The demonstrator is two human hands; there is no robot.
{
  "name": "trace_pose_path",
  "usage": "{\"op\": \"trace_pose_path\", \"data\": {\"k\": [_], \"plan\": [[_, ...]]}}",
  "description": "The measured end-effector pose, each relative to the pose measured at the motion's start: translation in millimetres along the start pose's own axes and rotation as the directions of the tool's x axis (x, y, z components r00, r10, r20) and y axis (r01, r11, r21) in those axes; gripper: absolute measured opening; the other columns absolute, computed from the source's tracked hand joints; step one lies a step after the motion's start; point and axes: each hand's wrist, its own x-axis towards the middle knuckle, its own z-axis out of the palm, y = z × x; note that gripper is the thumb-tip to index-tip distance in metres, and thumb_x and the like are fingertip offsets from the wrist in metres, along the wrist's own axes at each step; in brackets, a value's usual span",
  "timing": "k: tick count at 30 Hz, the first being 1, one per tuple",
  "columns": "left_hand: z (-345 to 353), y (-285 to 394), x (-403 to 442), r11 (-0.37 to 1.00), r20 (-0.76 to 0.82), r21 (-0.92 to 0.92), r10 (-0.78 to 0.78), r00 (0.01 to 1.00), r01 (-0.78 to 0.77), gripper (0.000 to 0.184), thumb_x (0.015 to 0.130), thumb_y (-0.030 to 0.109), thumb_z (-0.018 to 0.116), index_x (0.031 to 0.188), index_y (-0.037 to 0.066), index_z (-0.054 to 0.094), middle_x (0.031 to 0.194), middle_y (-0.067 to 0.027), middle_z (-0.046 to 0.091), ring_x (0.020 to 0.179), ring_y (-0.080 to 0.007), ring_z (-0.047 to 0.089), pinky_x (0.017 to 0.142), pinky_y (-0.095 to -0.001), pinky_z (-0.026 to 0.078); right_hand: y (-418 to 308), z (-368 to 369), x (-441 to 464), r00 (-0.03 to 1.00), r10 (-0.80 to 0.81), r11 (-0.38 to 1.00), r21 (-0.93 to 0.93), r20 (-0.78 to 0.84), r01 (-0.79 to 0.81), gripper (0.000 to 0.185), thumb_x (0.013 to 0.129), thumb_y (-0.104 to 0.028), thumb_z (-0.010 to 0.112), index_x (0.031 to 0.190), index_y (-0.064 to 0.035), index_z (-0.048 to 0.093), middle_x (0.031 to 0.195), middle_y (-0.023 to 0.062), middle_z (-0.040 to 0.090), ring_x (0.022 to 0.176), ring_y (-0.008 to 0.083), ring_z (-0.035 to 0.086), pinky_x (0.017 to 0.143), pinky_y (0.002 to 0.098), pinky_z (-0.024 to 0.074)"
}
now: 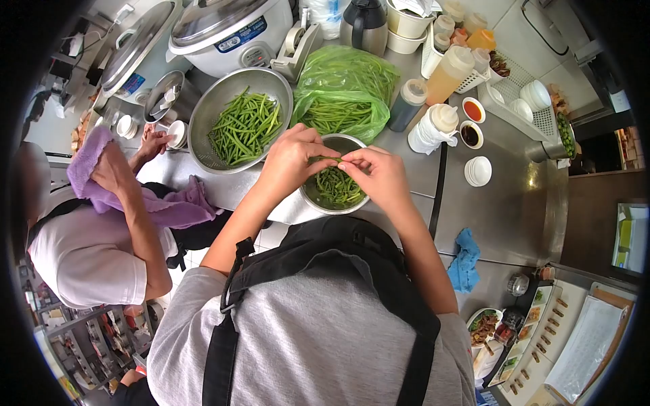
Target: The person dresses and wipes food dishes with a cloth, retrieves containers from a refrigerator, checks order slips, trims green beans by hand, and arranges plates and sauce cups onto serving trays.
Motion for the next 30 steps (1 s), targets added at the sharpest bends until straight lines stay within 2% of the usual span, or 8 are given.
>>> {"op": "trace_pose_path", "data": {"k": [5,8,10,14,17,20,23,30], "plan": [[0,3,3,1.000,0.002,-0.024,-0.016,1.000,0.016,0.020,0.067,0.016,0.079,0.087,0.015,0.076,0.074,-0.0030,0.057,0.074,-0.0218,0.053,0.069,-0.0333,0.046,-11,2,-2,0.999,-0.007,0.998,-0.069,-0.042,0.004,0.010,0.085,-0.011,0.068,0.089,-0.0016,0.067,0.075,0.0032,0.064,0.063,0.0107,0.060,0.058,0.0248,0.0480],[12,-8,-3,0.949,0.027,-0.279,-0.146,0.989,0.148,0.018,0.072,0.014,0.077,0.090,0.013,0.076,0.077,-0.0019,0.059,0.074,-0.0181,0.053,0.071,-0.0301,0.045,6,11,-6,0.986,0.167,0.916,0.370,-0.005,-0.153,0.010,0.088,-0.011,0.065,0.090,-0.0004,0.065,0.076,0.0006,0.061,0.067,0.0096,0.059,0.063,0.0257,0.0484],[27,-17,-10,0.818,0.090,-0.516,-0.241,0.966,0.252,0.016,0.077,0.011,0.075,0.092,0.010,0.075,0.080,-0.0005,0.061,0.076,-0.0145,0.053,0.071,-0.0279,0.044,5,15,-8,0.966,0.252,0.713,0.664,0.054,-0.223,0.010,0.090,-0.010,0.063,0.092,-0.0005,0.064,0.080,0.0005,0.060,0.073,0.0084,0.058,0.069,0.0263,0.0481],[43,-8,-20,0.243,0.256,-0.880,-0.480,0.839,0.408,0.025,0.091,0.025,0.064,0.105,0.005,0.070,0.094,0.0008,0.064,0.086,-0.0101,0.055,0.080,-0.0260,0.042,9,15,-6,0.955,0.245,0.329,0.913,0.164,-0.242,0.011,0.091,-0.010,0.060,0.098,-0.0021,0.064,0.091,0.0021,0.062,0.085,0.0076,0.057,0.079,0.0265,0.0470],[44,-7,-23,-0.094,0.389,-0.908,-0.553,0.737,0.409,0.032,0.094,0.032,0.058,0.111,0.006,0.066,0.106,-0.0014,0.064,0.102,-0.0121,0.054,0.090,-0.0296,0.039,18,19,-9,0.982,0.184,0.912,0.365,0.050,-0.190,0.013,0.091,-0.011,0.061,0.099,-0.0021,0.066,0.097,0.0029,0.065,0.086,0.0092,0.059,0.081,0.0265,0.0468],[50,-6,-24,-0.144,0.392,-0.916,-0.526,0.755,0.375,0.037,0.096,0.040,0.053,0.115,0.009,0.060,0.115,-0.0052,0.059,0.110,-0.0169,0.050,0.096,-0.0354,0.038,15,21,-7,0.972,-0.232,0.962,-0.161,-0.049,0.222,0.016,0.089,-0.013,0.063,0.099,-0.0013,0.067,0.092,0.0027,0.067,0.083,0.0106,0.060,0.078,0.0256,0.0472],[51,0,-22,-0.263,0.459,-0.889,-0.482,0.747,0.376,0.039,0.096,0.041,0.051,0.118,0.008,0.057,0.124,-0.0090,0.056,0.116,-0.0195,0.047,0.096,-0.0373,0.038,-3,28,-8,0.993,0.118,0.957,0.265,0.019,-0.119,0.020,0.092,-0.013,0.061,0.103,0.0026,0.067,0.087,0.0014,0.066,0.082,0.0095,0.059,0.077,0.0241,0.0469],[54,6,-21,-0.268,0.474,-0.880,-0.504,0.722,0.391,0.040,0.097,0.040,0.048,0.117,0.006,0.057,0.125,-0.0100,0.055,0.117,-0.0185,0.048,0.095,-0.0362,0.041,6,30,-8,0.934,0.216,0.817,0.471,0.285,-0.333,0.024,0.092,-0.022,0.061,0.098,-0.0006,0.070,0.076,0.0003,0.065,0.069,0.0056,0.056,0.065,0.0210,0.0447]]}}
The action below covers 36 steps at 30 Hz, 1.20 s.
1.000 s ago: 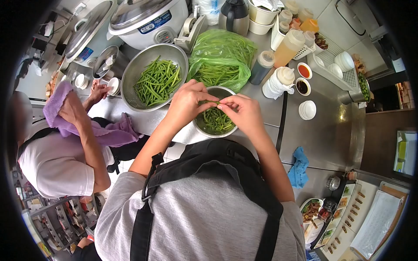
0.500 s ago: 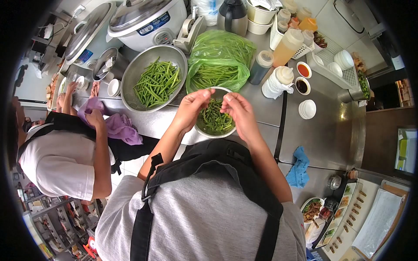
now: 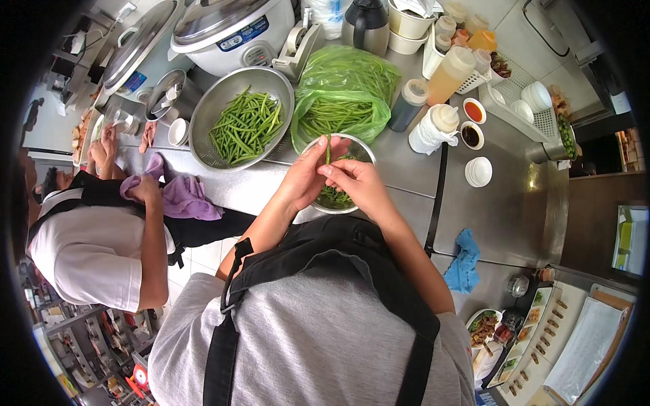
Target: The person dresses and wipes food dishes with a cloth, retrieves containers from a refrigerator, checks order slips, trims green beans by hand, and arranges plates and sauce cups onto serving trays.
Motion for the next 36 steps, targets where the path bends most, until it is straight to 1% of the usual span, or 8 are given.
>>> {"op": "trace_pose_path", "data": {"k": [5,12,17,21,23,25,27,36], "plan": [[-15,5,0,0.924,0.058,0.320,0.201,0.978,-0.209,0.027,0.093,0.026,0.060,0.106,0.002,0.063,0.109,-0.0095,0.064,0.103,-0.0171,0.058,0.089,-0.0317,0.046,1,-7,-1,0.999,0.013,0.980,-0.200,-0.031,-0.019,0.023,0.094,-0.021,0.058,0.097,-0.0018,0.069,0.078,-0.0014,0.064,0.070,0.0038,0.054,0.063,0.0192,0.0424],[-26,16,-11,0.979,-0.141,0.141,0.164,0.976,-0.144,0.019,0.090,0.019,0.064,0.097,0.002,0.067,0.100,-0.0084,0.066,0.087,-0.0157,0.065,0.085,-0.0305,0.052,-1,-12,0,0.979,-0.024,0.915,0.391,-0.201,0.103,0.023,0.097,-0.015,0.051,0.110,0.0013,0.062,0.098,0.0054,0.064,0.085,0.0077,0.056,0.077,0.0230,0.0441],[-71,61,-1,0.763,-0.240,0.509,0.571,0.785,-0.399,0.018,0.086,0.008,0.066,0.103,0.002,0.067,0.102,-0.0090,0.067,0.082,-0.0122,0.064,0.079,-0.0276,0.050,11,-22,-5,0.973,-0.217,0.936,-0.300,-0.080,0.184,0.026,0.093,-0.013,0.056,0.116,-0.0024,0.063,0.109,0.0109,0.066,0.093,0.0141,0.061,0.082,0.0279,0.0474],[-86,96,6,-0.262,0.186,0.954,0.899,0.396,0.148,0.043,0.074,0.011,0.076,0.115,0.006,0.064,0.105,-0.0152,0.067,0.094,-0.0255,0.064,0.083,-0.0341,0.050,-3,-22,-10,0.978,-0.159,0.773,-0.634,-0.137,0.037,0.015,0.087,-0.015,0.065,0.095,-0.0043,0.071,0.092,0.0149,0.070,0.080,0.0179,0.066,0.073,0.0277,0.0492],[-75,92,26,-0.280,0.290,0.955,0.830,0.477,-0.092,0.037,0.074,0.011,0.074,0.110,0.005,0.066,0.101,-0.0155,0.067,0.092,-0.0263,0.065,0.082,-0.0346,0.051,-23,-17,-11,0.971,0.118,0.757,-0.614,-0.209,-0.224,0.015,0.086,-0.016,0.066,0.091,-0.0033,0.071,0.088,0.0144,0.070,0.074,0.0205,0.067,0.069,0.0287,0.0499],[-45,67,46,0.125,0.109,0.961,0.647,0.755,-0.246,0.022,0.078,0.015,0.071,0.098,0.007,0.071,0.086,-0.0123,0.070,0.077,-0.0251,0.068,0.072,-0.0353,0.052,-13,-17,-7,0.986,0.016,0.791,-0.602,-0.164,-0.113,0.016,0.086,-0.017,0.067,0.092,-0.0023,0.070,0.085,0.0135,0.070,0.070,0.0185,0.066,0.067,0.0287,0.0501],[-32,43,76,-0.103,0.153,0.988,0.492,0.857,-0.118,0.025,0.078,0.030,0.071,0.093,0.009,0.073,0.078,-0.0133,0.069,0.071,-0.0303,0.067,0.069,-0.0380,0.052,-1,-17,-2,0.985,-0.111,0.831,-0.556,-0.135,0.017,0.017,0.087,-0.017,0.066,0.093,-0.0018,0.070,0.083,0.0124,0.070,0.067,0.0159,0.065,0.066,0.0281,0.0500],[-4,38,79,-0.171,0.405,0.912,0.525,0.749,-0.373,0.013,0.070,0.013,0.070,0.081,0.009,0.066,0.080,-0.0102,0.067,0.081,-0.0293,0.064,0.071,-0.0387,0.052,-5,-43,-4,0.959,-0.080,0.948,-0.319,-0.271,-0.011,0.031,0.097,-0.028,0.052,0.106,-0.0021,0.066,0.080,0.0047,0.066,0.071,0.0107,0.061,0.067,0.0239,0.0483]]}}
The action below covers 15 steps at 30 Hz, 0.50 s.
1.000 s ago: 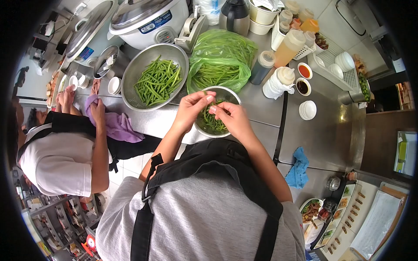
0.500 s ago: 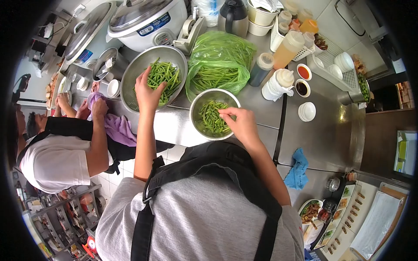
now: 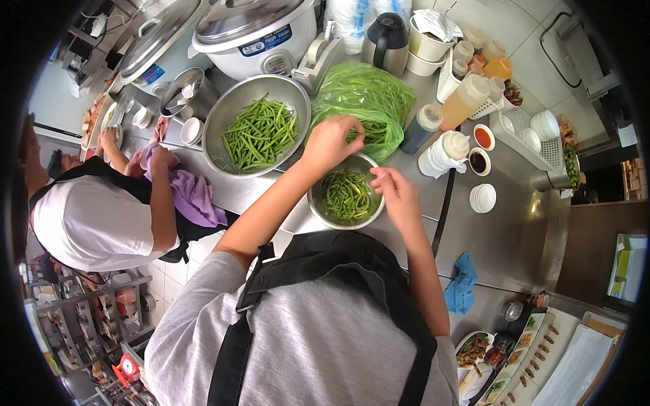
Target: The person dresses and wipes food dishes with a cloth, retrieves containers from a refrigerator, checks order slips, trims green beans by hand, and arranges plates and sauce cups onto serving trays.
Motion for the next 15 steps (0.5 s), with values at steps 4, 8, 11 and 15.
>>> {"op": "trace_pose_path", "data": {"k": [4,8,11,15], "plan": [[-26,25,-19,0.961,0.007,-0.037,0.276,0.961,-0.276,0.013,0.068,0.009,0.069,0.076,0.008,0.059,0.074,-0.0054,0.062,0.076,-0.0254,0.061,0.066,-0.0370,0.050,-21,-3,6,0.948,0.219,0.904,0.318,0.229,-0.286,0.032,0.098,-0.030,0.051,0.100,-0.0025,0.066,0.078,0.0015,0.062,0.068,0.0084,0.057,0.065,0.0221,0.0463],[-42,32,-36,0.949,-0.018,-0.060,0.308,0.951,-0.308,0.013,0.068,0.006,0.071,0.075,0.009,0.061,0.071,-0.0049,0.060,0.071,-0.0244,0.059,0.061,-0.0357,0.050,-14,4,5,0.938,0.113,0.930,0.298,0.328,-0.216,0.030,0.098,-0.029,0.051,0.095,-0.0022,0.064,0.075,-0.0008,0.058,0.068,0.0071,0.054,0.064,0.0213,0.0442],[-45,29,-50,0.979,-0.008,-0.163,0.126,0.992,-0.125,0.014,0.070,0.007,0.075,0.083,0.010,0.070,0.072,-0.0055,0.065,0.067,-0.0202,0.062,0.060,-0.0322,0.051,-10,5,1,0.957,0.061,0.943,0.297,0.283,-0.148,0.026,0.096,-0.026,0.055,0.093,-0.0029,0.065,0.073,-0.0028,0.058,0.066,0.0045,0.052,0.061,0.0198,0.0430],[-36,31,-69,0.837,0.193,-0.437,-0.271,0.943,0.330,0.015,0.075,0.011,0.078,0.087,0.003,0.073,0.073,-0.0068,0.070,0.061,-0.0091,0.063,0.061,-0.0233,0.051,-9,16,-1,0.997,-0.041,0.964,0.264,0.067,0.022,0.022,0.096,-0.022,0.056,0.092,-0.0027,0.064,0.073,-0.0032,0.057,0.065,0.0038,0.050,0.060,0.0189,0.0419]]}}
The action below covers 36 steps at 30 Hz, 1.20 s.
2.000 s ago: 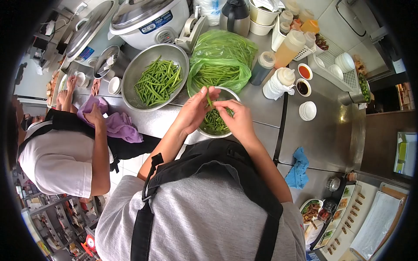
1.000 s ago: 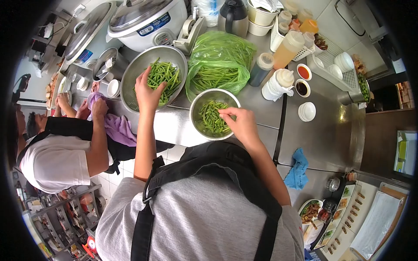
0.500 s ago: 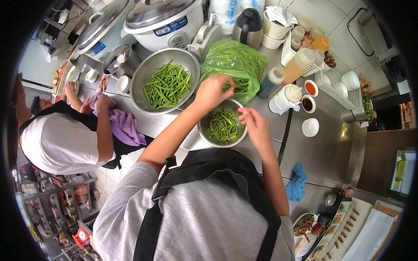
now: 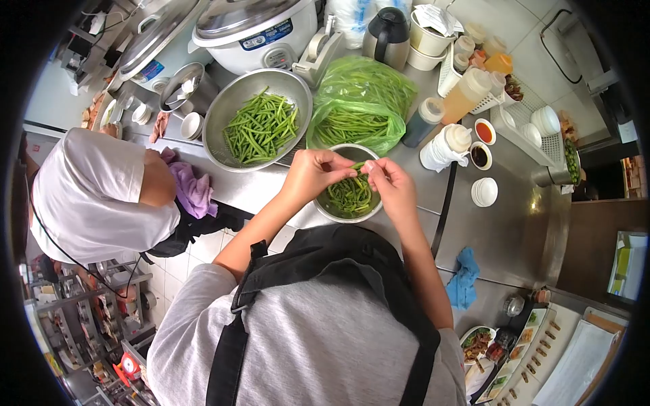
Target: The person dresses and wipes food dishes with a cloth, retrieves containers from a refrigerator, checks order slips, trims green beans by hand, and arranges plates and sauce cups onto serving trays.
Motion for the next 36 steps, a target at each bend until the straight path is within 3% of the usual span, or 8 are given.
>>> {"op": "trace_pose_path", "data": {"k": [4,15,24,27,29,30,32,36], "plan": [[7,-1,-6,0.924,0.076,-0.330,-0.180,0.981,0.195,0.018,0.078,0.010,0.077,0.086,-0.003,0.069,0.076,-0.0064,0.070,0.062,-0.0065,0.061,0.060,-0.0203,0.050,-2,10,1,0.974,-0.137,0.990,-0.003,-0.179,0.139,0.020,0.097,-0.020,0.054,0.093,-0.0023,0.063,0.074,-0.0023,0.057,0.066,0.0038,0.050,0.060,0.0185,0.0422],[11,-18,2,0.699,0.004,-0.678,-0.305,0.952,0.227,0.015,0.082,0.010,0.073,0.092,0.003,0.065,0.083,-0.0073,0.069,0.072,-0.0084,0.063,0.063,-0.0220,0.048,2,21,-13,0.910,0.182,0.973,0.063,0.372,-0.221,0.028,0.099,-0.025,0.048,0.100,-0.0015,0.063,0.073,-0.0032,0.050,0.062,0.0045,0.045,0.057,0.0191,0.0378],[0,-17,-17,0.696,-0.068,-0.716,-0.139,0.988,0.048,0.015,0.087,0.006,0.065,0.078,0.008,0.054,0.087,-0.0119,0.070,0.081,-0.0137,0.067,0.072,-0.0268,0.053,13,13,-4,0.970,0.185,0.614,0.752,0.158,-0.240,0.022,0.095,-0.020,0.052,0.095,-0.0012,0.063,0.072,0.0007,0.054,0.070,0.0096,0.051,0.068,0.0252,0.0420],[-37,-38,-2,0.841,-0.304,-0.533,-0.088,0.948,-0.093,0.010,0.085,0.001,0.065,0.083,0.007,0.057,0.085,-0.0117,0.070,0.074,-0.0126,0.067,0.067,-0.0258,0.053,15,12,-4,0.977,0.159,0.931,0.308,0.143,-0.197,0.022,0.092,-0.017,0.054,0.099,-0.0005,0.066,0.088,0.0074,0.066,0.082,0.0124,0.060,0.076,0.0276,0.0463],[-76,-46,10,0.992,-0.419,0.007,-0.109,0.902,0.123,0.023,0.078,0.000,0.072,0.099,0.004,0.062,0.083,-0.0072,0.071,0.073,-0.0148,0.067,0.067,-0.0271,0.052,14,16,-10,0.986,-0.022,0.993,-0.111,0.165,0.041,0.021,0.090,-0.015,0.056,0.103,-0.0019,0.068,0.100,0.0101,0.067,0.092,0.0122,0.061,0.082,0.0275,0.0467],[-89,-40,13,0.880,-0.452,0.438,0.039,0.891,0.184,0.037,0.072,0.002,0.075,0.108,0.006,0.063,0.084,-0.0073,0.070,0.076,-0.0213,0.067,0.071,-0.0316,0.052,14,17,-11,0.973,-0.106,0.935,-0.313,0.206,0.168,0.022,0.089,-0.014,0.057,0.104,-0.0027,0.069,0.106,0.0114,0.068,0.097,0.0121,0.062,0.084,0.0274,0.0470],[-98,-36,24,0.674,-0.436,0.738,0.421,0.795,0.047,0.039,0.071,0.006,0.075,0.109,0.009,0.065,0.088,-0.0092,0.068,0.081,-0.0259,0.066,0.075,-0.0350,0.052,25,18,-7,0.973,-0.168,0.892,-0.395,0.160,0.219,0.020,0.085,-0.016,0.065,0.101,-0.0060,0.071,0.099,0.0110,0.070,0.085,0.0145,0.065,0.077,0.0270,0.0492],[-53,-12,50,0.907,-0.266,0.407,0.232,0.936,-0.109,0.019,0.075,0.009,0.071,0.094,0.009,0.071,0.085,-0.0107,0.068,0.074,-0.0229,0.066,0.069,-0.0343,0.052,7,20,-5,0.994,0.040,0.898,-0.440,0.097,0.007,0.021,0.083,-0.023,0.070,0.090,-0.0030,0.071,0.084,0.0123,0.069,0.069,0.0203,0.065,0.065,0.0308,0.0487]]}}
